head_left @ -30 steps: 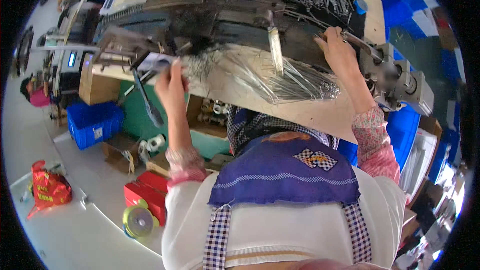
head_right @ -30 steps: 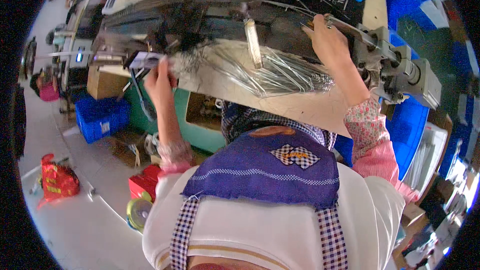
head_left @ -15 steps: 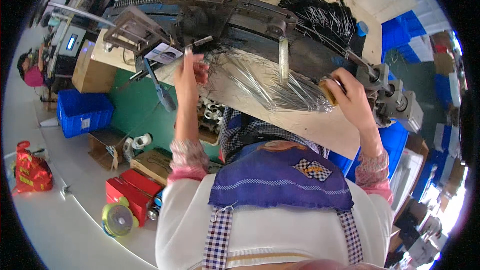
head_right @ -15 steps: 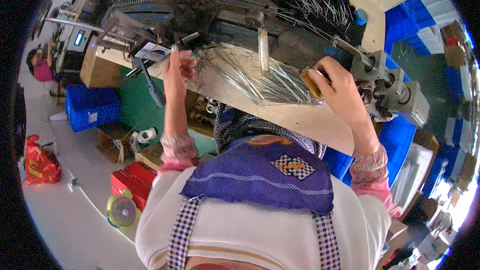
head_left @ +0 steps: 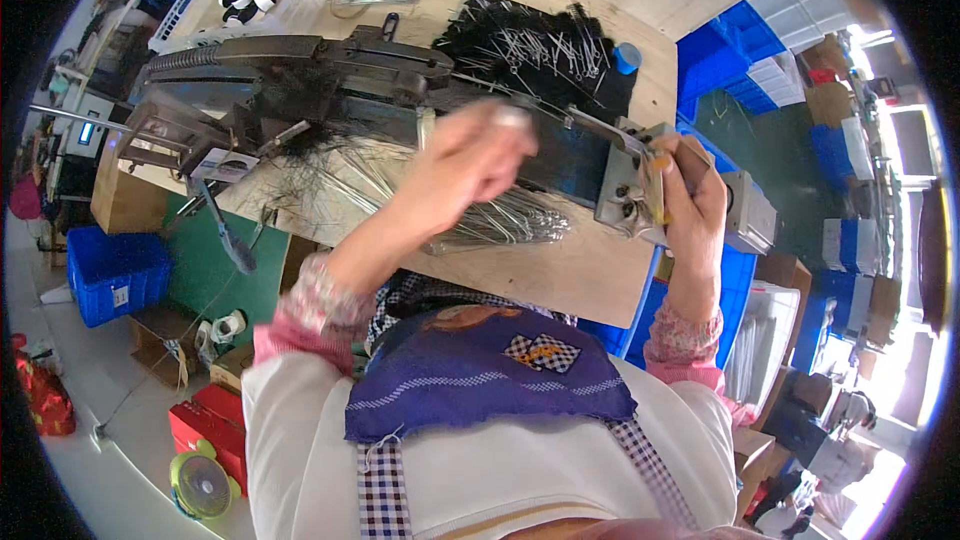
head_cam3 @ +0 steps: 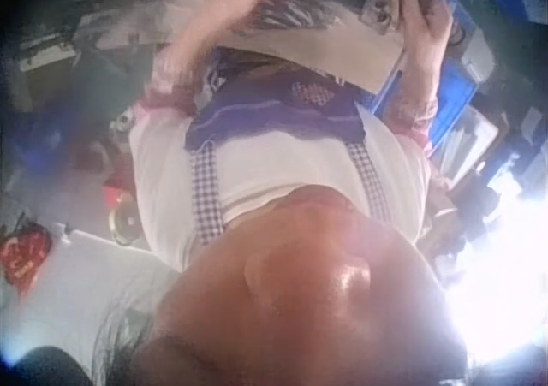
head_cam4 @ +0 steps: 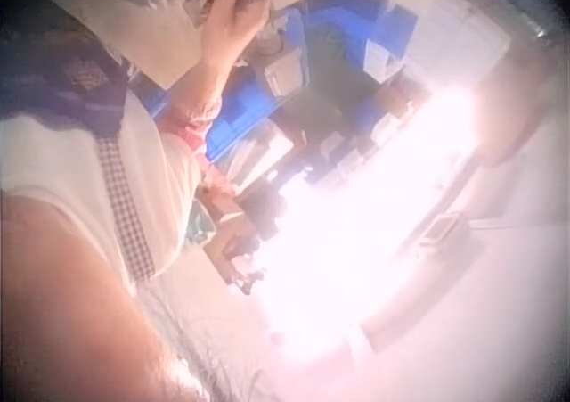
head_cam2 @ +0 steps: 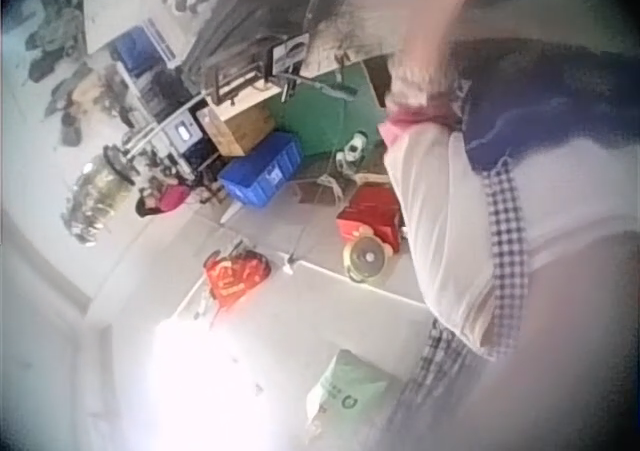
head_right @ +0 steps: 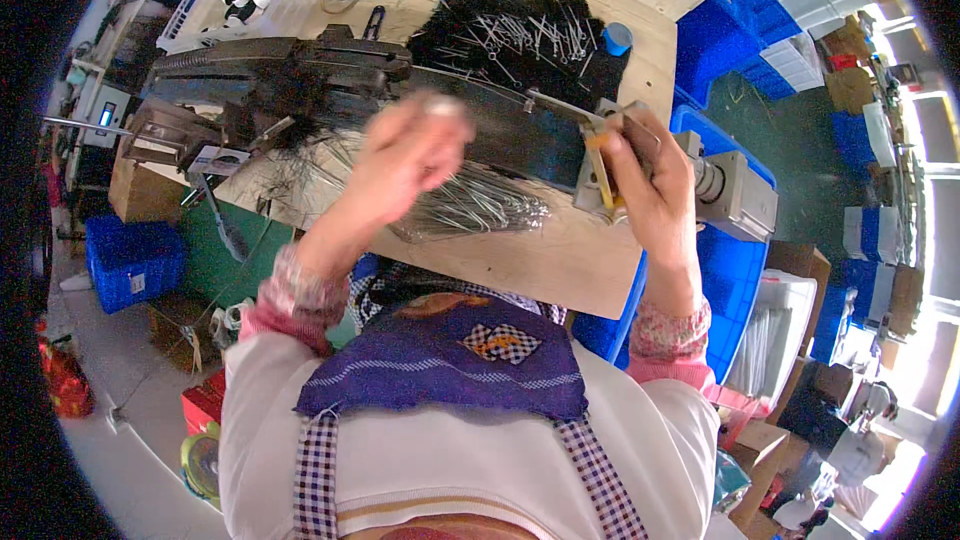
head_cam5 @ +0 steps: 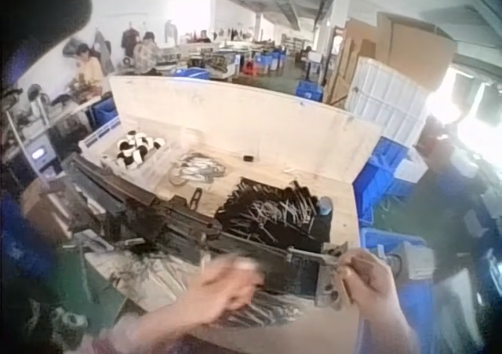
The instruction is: The recorder is using various tools to assemble small metal components at a industrial workbench.
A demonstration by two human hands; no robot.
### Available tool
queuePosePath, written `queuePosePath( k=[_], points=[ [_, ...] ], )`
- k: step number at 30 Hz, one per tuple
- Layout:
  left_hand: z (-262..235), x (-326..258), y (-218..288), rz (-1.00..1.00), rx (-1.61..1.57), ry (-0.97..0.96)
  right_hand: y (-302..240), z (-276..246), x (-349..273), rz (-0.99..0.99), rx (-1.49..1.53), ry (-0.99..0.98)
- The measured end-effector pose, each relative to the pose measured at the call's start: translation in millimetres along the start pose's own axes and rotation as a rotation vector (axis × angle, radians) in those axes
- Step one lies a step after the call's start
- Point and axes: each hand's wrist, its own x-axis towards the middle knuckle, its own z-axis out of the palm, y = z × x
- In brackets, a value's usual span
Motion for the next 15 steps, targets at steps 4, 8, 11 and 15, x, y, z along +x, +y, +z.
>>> queuePosePath(
  k=[4,8,11,15],
  points=[
    [13.5,46.5,-29.7,-0.427,-0.223,-0.013,9.9,-18.3,1.3,-0.088,-0.13,-0.133],
    [1.8,41.7,-39.3,-0.336,-0.254,0.179,0.3,-19.3,-1.5,0.023,-0.035,-0.05],
    [-7.6,43.9,-41.9,-0.166,-0.27,0.269,-10.8,-5.9,26.3,-0.027,-0.145,0.023],
    [11.0,44.3,-40.6,-0.123,-0.241,0.338,-7.1,16.2,80.9,-0.391,-0.495,-0.006]
  ],
)
